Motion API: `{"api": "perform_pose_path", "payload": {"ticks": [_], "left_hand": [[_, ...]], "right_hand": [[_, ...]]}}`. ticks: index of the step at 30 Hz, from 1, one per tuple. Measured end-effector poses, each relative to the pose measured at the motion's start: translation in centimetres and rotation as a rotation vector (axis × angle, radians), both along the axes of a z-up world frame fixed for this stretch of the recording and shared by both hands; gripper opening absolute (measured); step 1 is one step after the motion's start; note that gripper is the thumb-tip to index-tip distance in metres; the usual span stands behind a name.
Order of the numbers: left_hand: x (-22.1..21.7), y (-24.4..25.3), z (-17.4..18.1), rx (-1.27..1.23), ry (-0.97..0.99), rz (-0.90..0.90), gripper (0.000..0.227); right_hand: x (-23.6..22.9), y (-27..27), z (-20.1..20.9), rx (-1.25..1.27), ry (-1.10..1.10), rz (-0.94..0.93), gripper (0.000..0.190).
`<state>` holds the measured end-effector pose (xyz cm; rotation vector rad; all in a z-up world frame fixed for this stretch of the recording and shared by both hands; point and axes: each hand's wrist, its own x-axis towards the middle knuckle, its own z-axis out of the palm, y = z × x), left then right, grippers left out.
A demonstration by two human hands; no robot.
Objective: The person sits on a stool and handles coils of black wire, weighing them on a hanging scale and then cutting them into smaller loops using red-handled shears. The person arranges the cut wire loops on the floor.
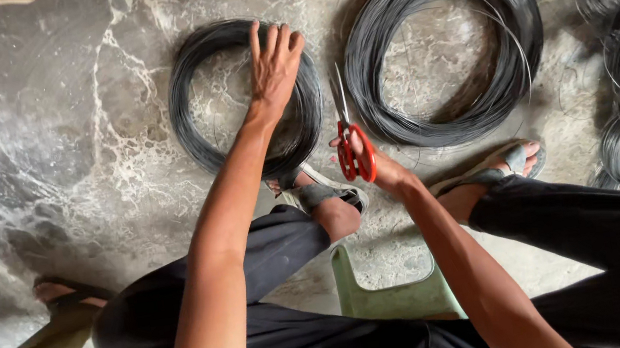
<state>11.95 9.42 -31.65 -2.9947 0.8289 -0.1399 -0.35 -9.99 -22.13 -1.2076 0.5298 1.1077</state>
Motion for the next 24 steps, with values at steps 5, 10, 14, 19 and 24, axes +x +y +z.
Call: {"api": "perform_pose_path", "payload": {"ticks": [5,10,14,19,24], "left_hand": [[-0.7,0.7,-0.8,-0.066,-0.047,0.022,0.041],[-1.5,0.5,0.3,-0.163,-0.100,-0.054,0.046],[-2.2,0.2,1.4,-0.198,-0.147,-0.084,0.027],[-2.2,0.7,1.8,-0.271,-0.287,-0.126,0.005],[-2.2,1.5,0.8,-0.235,-0.292,-0.097,0.004]], "right_hand": [[1.2,0.7,-2.6,0.174,-0.026,-0.148,0.065],[2.9,2.0,-2.4,0.222,-0.067,-0.209,0.061],[3.5,2.8,-3.7,0.243,-0.087,-0.286,0.049],[3.3,3.1,-6.0,0.107,-0.148,-0.301,0.029],[4.9,3.0,-1.2,-0.056,-0.278,-0.187,0.039]]}}
